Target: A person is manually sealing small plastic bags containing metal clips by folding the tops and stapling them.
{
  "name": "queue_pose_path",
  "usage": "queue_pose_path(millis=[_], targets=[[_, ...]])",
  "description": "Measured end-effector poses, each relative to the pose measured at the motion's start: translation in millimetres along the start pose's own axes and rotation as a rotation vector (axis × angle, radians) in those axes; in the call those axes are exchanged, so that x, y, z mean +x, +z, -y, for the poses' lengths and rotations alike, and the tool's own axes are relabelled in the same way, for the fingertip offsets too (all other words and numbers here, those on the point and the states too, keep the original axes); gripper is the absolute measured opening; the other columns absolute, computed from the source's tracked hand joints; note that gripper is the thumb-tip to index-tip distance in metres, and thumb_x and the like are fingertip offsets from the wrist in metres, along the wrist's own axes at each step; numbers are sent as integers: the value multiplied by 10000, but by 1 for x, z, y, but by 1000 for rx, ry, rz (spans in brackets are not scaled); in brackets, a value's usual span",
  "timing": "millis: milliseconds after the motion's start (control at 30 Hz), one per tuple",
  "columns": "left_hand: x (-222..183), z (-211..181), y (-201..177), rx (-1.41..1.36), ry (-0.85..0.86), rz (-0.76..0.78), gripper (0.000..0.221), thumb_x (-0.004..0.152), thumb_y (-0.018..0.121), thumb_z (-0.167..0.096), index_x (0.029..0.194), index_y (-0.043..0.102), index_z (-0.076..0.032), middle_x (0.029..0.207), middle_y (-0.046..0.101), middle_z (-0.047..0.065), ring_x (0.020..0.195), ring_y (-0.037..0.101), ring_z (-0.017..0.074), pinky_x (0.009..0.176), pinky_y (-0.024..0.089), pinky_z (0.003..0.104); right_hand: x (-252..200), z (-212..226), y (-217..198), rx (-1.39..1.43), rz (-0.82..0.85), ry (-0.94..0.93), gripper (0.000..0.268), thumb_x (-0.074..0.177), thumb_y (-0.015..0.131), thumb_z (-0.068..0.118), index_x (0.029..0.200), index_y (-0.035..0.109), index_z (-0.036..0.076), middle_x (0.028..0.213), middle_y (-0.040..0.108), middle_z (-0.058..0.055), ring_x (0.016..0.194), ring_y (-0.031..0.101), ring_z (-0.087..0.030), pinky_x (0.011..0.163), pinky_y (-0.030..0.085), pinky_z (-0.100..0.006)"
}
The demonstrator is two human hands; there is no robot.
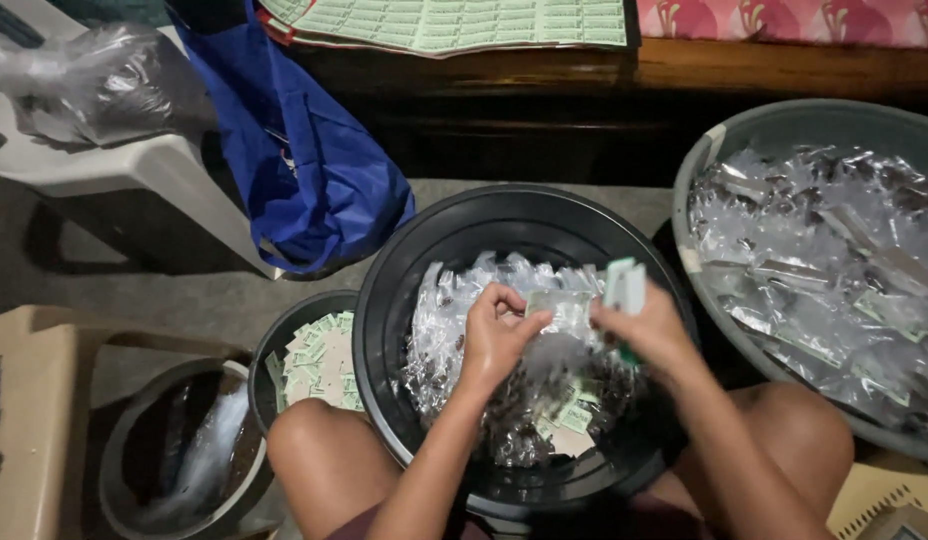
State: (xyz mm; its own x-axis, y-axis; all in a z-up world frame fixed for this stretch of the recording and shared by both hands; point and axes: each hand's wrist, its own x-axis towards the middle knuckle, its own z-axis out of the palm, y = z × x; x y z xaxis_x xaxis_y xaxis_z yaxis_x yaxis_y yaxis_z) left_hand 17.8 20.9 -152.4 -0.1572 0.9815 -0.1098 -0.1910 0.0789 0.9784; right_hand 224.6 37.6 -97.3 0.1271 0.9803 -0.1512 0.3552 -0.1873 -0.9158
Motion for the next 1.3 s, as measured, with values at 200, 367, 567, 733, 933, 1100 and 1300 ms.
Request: queue_pose_path(millis=[200,367,567,733,933,1100,1300], targets=[[-40,-63,31,233,95,20,807,590,966,-207,1269,554,-59,1245,665,209,1195,676,349,1063,497,432,16,-53,13,157,-70,-82,438,673,943,201,995,682,59,879,689,-77,807,596,-176,730,487,-346],[-55,-74,49,707,-18,115,1024,780,783,-52,1589,161,29,1383,529,380,1207,575,564,1019,490,638,0,-60,38,-267,-188,-656,480,601,905,87,1030,692,120,768,697,-144,760,708,-364,676,556,-392],[1,19,19,1113,239,129,342,854,623,-266,1164,731,-166,834,772,136,900,768,346,866,555,496,7,-56,18,-394,-115,-729,484,637,851,48,1088,693,126,831,725,-116,811,725,-360,731,570,-416],[2,-61,-1,399,38,274,455,822,686,-189,1274,642,-159,900,753,148,865,750,319,787,592,434,6,-43,7,-195,3,-383,322,692,878,134,937,670,117,705,683,-94,665,642,-253,624,483,-374],[-25,-111,8,-345,248,379,1135,797,821,-250,1615,47,-106,1432,401,338,1326,448,515,1059,414,570,-13,-21,6,384,209,21,313,651,908,63,855,670,60,711,665,-63,612,595,-197,605,470,-335],[-31,-63,23,508,413,423,1104,721,841,-15,1632,246,-201,1099,749,217,1093,685,480,950,549,550,4,-36,-10,697,387,155,244,756,809,1,914,623,13,752,673,-149,636,700,-277,634,569,-410],[-10,-31,26,698,209,279,549,718,862,-173,1237,692,-225,842,789,49,882,775,288,809,593,372,-11,-12,-21,-90,59,-424,449,689,940,159,1030,662,69,764,653,-107,711,584,-188,625,459,-321]])
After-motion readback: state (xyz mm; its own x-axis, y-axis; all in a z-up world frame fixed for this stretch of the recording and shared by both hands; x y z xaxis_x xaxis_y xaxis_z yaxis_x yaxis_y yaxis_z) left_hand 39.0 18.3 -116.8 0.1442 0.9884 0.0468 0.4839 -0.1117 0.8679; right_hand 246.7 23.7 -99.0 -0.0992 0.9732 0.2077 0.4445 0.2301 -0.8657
